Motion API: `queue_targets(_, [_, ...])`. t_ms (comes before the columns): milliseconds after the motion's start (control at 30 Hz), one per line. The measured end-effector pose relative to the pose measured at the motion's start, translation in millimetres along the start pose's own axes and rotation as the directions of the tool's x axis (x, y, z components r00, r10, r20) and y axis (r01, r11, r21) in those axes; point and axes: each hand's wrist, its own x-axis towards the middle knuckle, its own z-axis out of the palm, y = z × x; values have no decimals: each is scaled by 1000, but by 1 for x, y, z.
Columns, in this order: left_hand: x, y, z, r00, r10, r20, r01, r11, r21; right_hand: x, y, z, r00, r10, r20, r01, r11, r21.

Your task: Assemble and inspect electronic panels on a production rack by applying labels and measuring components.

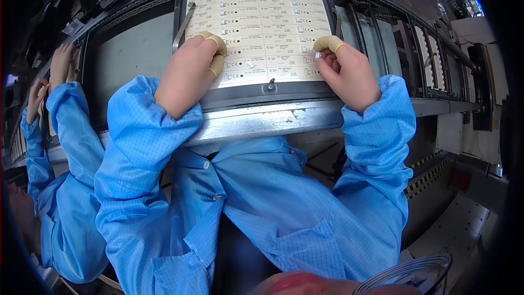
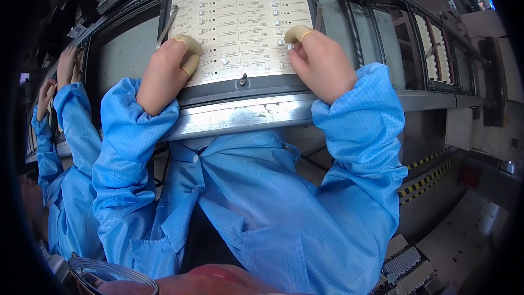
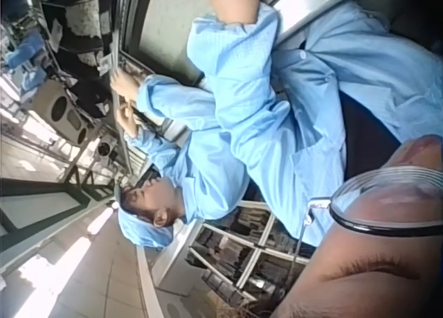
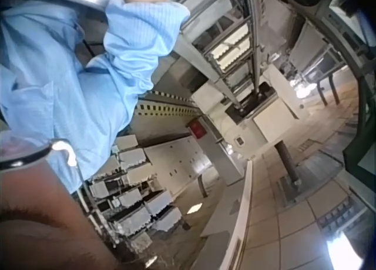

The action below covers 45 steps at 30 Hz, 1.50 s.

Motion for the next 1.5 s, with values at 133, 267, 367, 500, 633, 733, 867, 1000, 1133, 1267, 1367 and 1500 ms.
queue_targets(133, [0, 1, 3, 998, 62, -21, -61, 997, 45, -1, 7, 3, 994, -105, 17, 105, 993, -47])
queue_targets(267, [1, -3, 7, 988, 144, -59, -140, 988, 65, 0, 11, 7, 981, -192, 6, 192, 979, -74])
queue_targets(367, [3, -1, 5, 981, 177, -82, -169, 980, 104, 1, 10, 10, 988, -149, 24, 150, 987, -54])
queue_targets(500, [4, -4, 7, 979, 198, -45, -192, 976, 107, 1, 9, 13, 995, -95, 42, 98, 992, -77])
queue_targets(633, [8, 3, 8, 968, 240, -74, -239, 971, 18, 1, 11, 15, 995, -89, 41, 93, 991, -95])
queue_targets(733, [13, 9, 9, 943, 330, -44, -332, 941, -59, 2, 11, 16, 991, -126, 37, 130, 984, -119])
queue_targets(867, [19, 9, 19, 926, 376, 41, -376, 927, -2, 5, 10, 15, 973, -221, 63, 230, 953, -195])
queue_targets(1000, [18, 10, 15, 946, 303, 111, -301, 953, -42, 6, 1, 10, 978, -174, 119, 195, 961, -194])
queue_targets(1133, [12, 13, -1, 986, 151, 73, -137, 975, -173, 2, 3, 13, 988, -152, 29, 154, 982, -109])
queue_targets(1267, [2, 7, -9, 985, 160, 64, -155, 985, -72, 2, 8, 16, 980, -148, -133, 151, 989, 9])
queue_targets(1367, [-5, 10, -4, 995, 62, 84, -63, 998, 9, 4, 10, 18, 951, -127, -281, 140, 990, 28])
queue_targets(1500, [-7, 12, -2, 995, 69, 73, -74, 995, 61, 2, 13, 19, 923, -106, -371, 133, 990, 48])
